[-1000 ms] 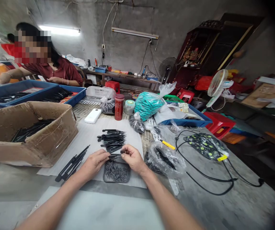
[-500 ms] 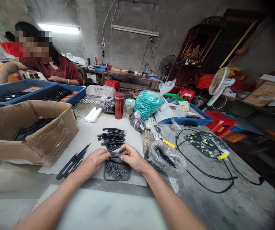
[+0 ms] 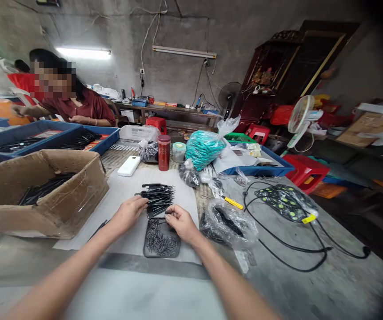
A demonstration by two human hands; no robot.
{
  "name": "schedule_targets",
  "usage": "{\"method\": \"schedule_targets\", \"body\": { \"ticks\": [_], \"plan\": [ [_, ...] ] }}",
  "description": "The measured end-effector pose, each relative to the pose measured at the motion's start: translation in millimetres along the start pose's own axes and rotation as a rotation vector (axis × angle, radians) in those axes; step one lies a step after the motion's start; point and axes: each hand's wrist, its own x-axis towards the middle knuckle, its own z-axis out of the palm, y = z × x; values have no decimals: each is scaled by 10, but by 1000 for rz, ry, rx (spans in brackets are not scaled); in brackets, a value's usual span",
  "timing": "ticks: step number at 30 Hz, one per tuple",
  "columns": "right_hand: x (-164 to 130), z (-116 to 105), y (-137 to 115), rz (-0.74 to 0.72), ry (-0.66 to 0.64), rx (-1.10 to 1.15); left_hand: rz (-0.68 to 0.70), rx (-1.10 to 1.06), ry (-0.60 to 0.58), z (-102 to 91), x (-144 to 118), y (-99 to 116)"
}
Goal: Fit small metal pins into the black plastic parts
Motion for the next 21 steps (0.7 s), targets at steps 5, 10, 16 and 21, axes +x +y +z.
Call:
{"method": "schedule_targets", "body": {
  "ticks": [5,10,16,21],
  "plan": [
    [-53,25,-78,-73,28,-202,-43,188,4,134,326,15],
    [-37,28,-124,-57,66,-287,-9,362,-25,286,505,8],
    [-22,13,-130,-69,84,-340,-42,315,11,323,500,-33],
    [-39,0,-103,-145,70,-271,-109,204,42,80,242,-122]
  ]
}}
